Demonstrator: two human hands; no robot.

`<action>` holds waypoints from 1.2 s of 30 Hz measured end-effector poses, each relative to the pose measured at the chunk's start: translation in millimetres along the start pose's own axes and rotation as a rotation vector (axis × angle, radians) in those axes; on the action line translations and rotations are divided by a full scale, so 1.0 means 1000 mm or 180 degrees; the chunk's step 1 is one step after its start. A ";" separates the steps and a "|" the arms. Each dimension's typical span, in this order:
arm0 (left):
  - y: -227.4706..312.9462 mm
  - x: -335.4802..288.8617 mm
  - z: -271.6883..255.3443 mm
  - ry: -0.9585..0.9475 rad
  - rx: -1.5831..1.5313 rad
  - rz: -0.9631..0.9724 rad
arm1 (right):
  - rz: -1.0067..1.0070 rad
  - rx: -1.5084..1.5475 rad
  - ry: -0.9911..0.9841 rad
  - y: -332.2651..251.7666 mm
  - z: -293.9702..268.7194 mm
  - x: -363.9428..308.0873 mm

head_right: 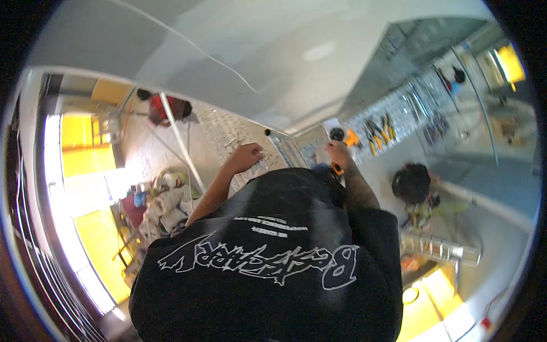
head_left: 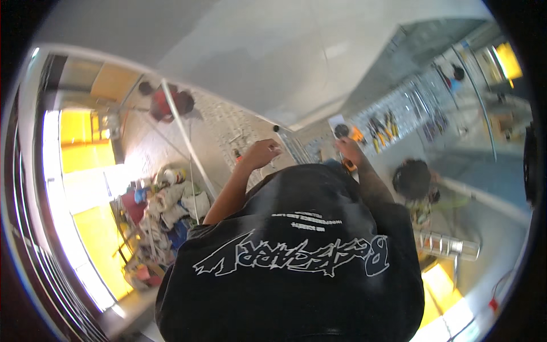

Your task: The person uses a cordless drill to fasten white ceiling panels to a metal framework, then threads a white cable through a ceiling fixture. The person handles screws and a drill, and manipulates a cable and fixture while working on scaffolding in a construction site.

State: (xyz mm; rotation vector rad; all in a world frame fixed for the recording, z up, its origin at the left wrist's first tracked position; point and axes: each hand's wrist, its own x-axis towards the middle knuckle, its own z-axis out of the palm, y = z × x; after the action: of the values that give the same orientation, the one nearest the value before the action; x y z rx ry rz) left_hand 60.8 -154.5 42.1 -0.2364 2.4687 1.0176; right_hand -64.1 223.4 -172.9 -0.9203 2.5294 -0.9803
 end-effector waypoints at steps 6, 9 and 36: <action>-0.008 -0.005 0.001 0.0038 0.0053 -0.0317 | 0.1865 0.1584 0.0222 0.034 -0.016 -0.023; -0.016 -0.007 0.008 -0.0042 0.0108 -0.0472 | 0.1956 0.2722 0.0950 0.050 -0.036 -0.050; -0.173 -0.032 0.122 0.0434 -0.0398 -0.0967 | 0.3360 0.2850 0.0461 0.062 -0.046 -0.051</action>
State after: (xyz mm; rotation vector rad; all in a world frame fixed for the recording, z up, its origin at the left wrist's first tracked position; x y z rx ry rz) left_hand 187.3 -192.4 -126.4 -0.7193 2.3908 1.0518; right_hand -75.2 314.6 -180.4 0.6771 1.8067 -1.4938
